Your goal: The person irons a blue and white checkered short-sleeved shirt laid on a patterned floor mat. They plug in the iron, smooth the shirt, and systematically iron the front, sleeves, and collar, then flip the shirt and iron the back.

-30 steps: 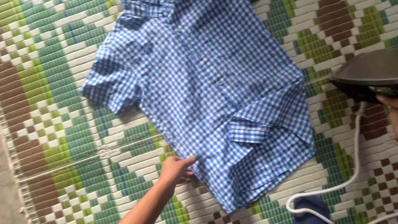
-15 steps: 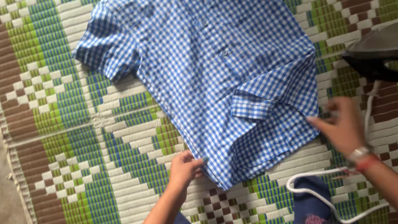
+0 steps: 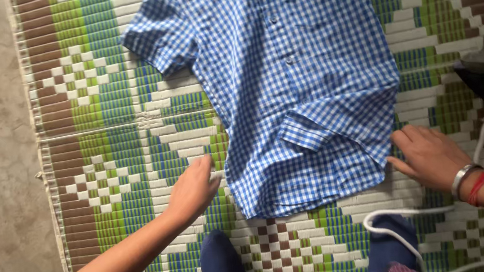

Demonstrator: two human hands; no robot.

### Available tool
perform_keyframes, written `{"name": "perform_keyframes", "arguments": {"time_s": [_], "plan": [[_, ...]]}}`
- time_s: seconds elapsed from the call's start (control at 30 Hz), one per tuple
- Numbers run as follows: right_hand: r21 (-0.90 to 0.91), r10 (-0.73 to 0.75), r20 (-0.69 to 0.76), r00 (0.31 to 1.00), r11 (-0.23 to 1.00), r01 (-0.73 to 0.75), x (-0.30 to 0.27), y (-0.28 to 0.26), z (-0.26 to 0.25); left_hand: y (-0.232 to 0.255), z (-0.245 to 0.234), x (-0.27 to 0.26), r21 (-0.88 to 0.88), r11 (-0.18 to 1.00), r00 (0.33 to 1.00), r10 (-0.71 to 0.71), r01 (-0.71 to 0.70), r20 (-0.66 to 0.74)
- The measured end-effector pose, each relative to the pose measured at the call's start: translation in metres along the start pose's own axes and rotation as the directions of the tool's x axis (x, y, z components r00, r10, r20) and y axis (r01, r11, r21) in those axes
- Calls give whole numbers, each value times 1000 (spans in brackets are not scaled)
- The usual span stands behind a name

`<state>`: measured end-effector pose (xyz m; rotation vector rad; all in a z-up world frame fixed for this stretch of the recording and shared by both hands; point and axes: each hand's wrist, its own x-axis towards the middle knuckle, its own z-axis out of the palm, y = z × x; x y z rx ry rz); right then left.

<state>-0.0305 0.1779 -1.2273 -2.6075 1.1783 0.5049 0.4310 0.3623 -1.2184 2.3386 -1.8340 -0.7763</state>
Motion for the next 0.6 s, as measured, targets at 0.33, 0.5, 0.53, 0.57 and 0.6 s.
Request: {"name": "perform_keyframes", "arguments": {"time_s": [0.33,0.5,0.53,0.57,0.6], "plan": [[94,-134,-232,964,983,159,81,-26,6,-2,27,174,-549,821,720,-476,158,-505],[149,-102,-263,960,978,145,53,15,38,-19,22,183,-581,808,643,-498,101,-582],[152,-61,-253,966,983,102,42,23,40,-24,12,180,-576,812,613,-502,92,-610],[157,-17,-238,971,986,56,32,30,43,-25,3,172,-614,778,574,-566,133,-592],[143,20,-221,975,990,12,26,38,45,-22,-5,163,-651,740,532,-625,171,-571]]}}
